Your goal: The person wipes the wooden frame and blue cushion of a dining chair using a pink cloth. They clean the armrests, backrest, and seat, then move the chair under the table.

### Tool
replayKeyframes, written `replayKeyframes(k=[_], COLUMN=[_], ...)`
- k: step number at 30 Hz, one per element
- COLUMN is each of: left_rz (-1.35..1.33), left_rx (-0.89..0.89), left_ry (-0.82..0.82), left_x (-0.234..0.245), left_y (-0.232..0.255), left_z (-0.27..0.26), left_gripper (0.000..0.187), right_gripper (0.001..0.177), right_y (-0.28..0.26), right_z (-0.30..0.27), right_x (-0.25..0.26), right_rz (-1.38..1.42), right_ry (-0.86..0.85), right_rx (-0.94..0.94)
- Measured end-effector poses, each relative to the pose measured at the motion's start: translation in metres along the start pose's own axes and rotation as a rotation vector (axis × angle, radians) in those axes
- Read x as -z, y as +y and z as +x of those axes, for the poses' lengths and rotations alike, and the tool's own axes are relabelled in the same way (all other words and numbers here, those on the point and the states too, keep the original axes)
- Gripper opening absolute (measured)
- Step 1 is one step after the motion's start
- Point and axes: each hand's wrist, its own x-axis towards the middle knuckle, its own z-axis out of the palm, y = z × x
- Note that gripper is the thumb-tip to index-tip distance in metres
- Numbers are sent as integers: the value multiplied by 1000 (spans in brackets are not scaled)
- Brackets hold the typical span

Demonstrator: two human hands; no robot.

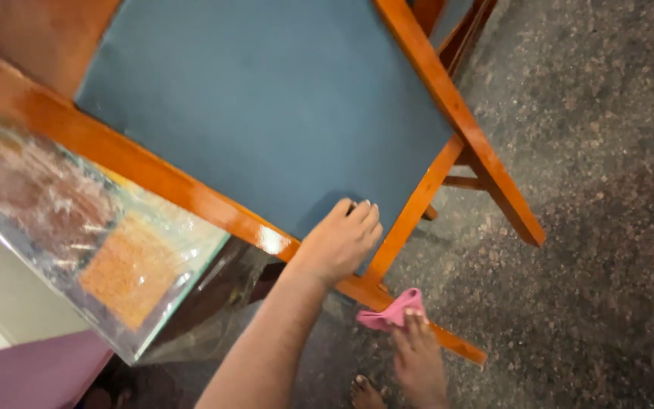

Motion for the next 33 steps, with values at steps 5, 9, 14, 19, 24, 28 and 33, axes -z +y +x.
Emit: replayKeyframes(k=[5,9,14,19,24,28,33], left_rz=[-41,15,38,34,22,0,5], left_rx=[27,13,0,7,10,6,22], left_ry=[-56,47,-29,-35,1,5,15], left_x=[2,7,8,3,2,4,3], left_y=[0,2,1,2,4,1,3], left_z=[-2,-1,-1,-2,-3,-1,-3], left_gripper=[18,25,26,27,29,28,28], right_gripper=[84,74,56,49,43,50,49], right_y=[66,48,-38,-94,-51,21,117], right_z=[-76,-63,13,85,74,15,-39], right_x=[28,35,36,28,6,-8,13], right_rz=[6,25,110,129,80,-115,-88], right_ry=[-371,-234,-98,136,218,-181,-265], right_rx=[-171,-155,-128,130,288,225,226])
